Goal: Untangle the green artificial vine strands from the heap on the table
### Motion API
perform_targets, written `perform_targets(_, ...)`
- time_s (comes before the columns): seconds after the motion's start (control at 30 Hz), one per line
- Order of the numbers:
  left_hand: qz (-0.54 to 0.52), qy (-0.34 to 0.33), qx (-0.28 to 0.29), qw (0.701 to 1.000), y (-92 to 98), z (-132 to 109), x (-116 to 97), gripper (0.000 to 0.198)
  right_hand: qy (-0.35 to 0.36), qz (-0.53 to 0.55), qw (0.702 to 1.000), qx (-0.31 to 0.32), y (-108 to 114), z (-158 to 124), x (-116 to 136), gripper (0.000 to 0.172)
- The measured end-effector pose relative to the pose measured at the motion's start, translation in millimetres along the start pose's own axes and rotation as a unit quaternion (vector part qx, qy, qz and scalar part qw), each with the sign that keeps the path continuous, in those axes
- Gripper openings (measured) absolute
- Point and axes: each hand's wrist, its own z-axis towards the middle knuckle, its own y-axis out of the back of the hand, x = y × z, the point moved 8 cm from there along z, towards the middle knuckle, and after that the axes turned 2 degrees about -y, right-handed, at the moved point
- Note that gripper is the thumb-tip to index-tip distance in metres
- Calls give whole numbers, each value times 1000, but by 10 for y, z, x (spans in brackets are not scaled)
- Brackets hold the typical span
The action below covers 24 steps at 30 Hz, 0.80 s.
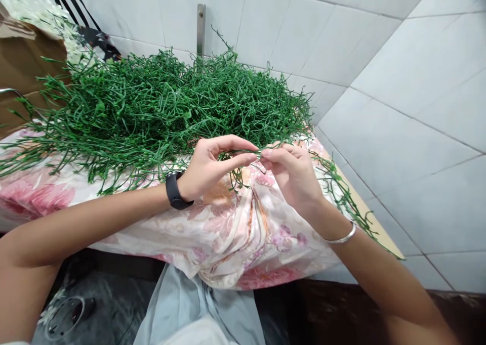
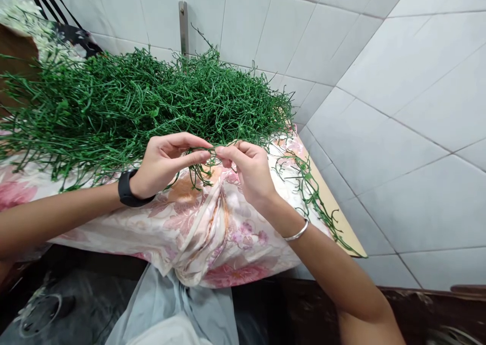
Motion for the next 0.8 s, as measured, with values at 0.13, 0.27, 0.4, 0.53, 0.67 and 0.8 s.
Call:
perform_targets(0.13, -9, 19, -5, 1000, 21, 14, 30, 17, 39, -2, 999, 26, -45, -43, 66, 7)
perform_targets(0.27, -31, 33, -20, 999, 55, 27, 64, 18, 82, -24, 995, 52, -105, -86, 137, 22)
perform_targets(0.4, -44, 42, -3, 998, 25, 18, 69, 17, 91, -44, 994, 45, -89, -77, 143, 22)
perform_targets(0.53, -63, 51, 6, 997, 3, 5, 68, 15, 129, -70, 989, 30, -66, -79, 197, 15)
perform_targets(0.67, -73, 52, 16, 996, -9, 5, 60, 13, 194, -111, 975, -13, -43, -131, 300, 9)
perform_targets(0.8, -76, 51, 14, 996, -4, 12, 63, 14, 255, -134, 957, -37, -51, -203, 401, 11)
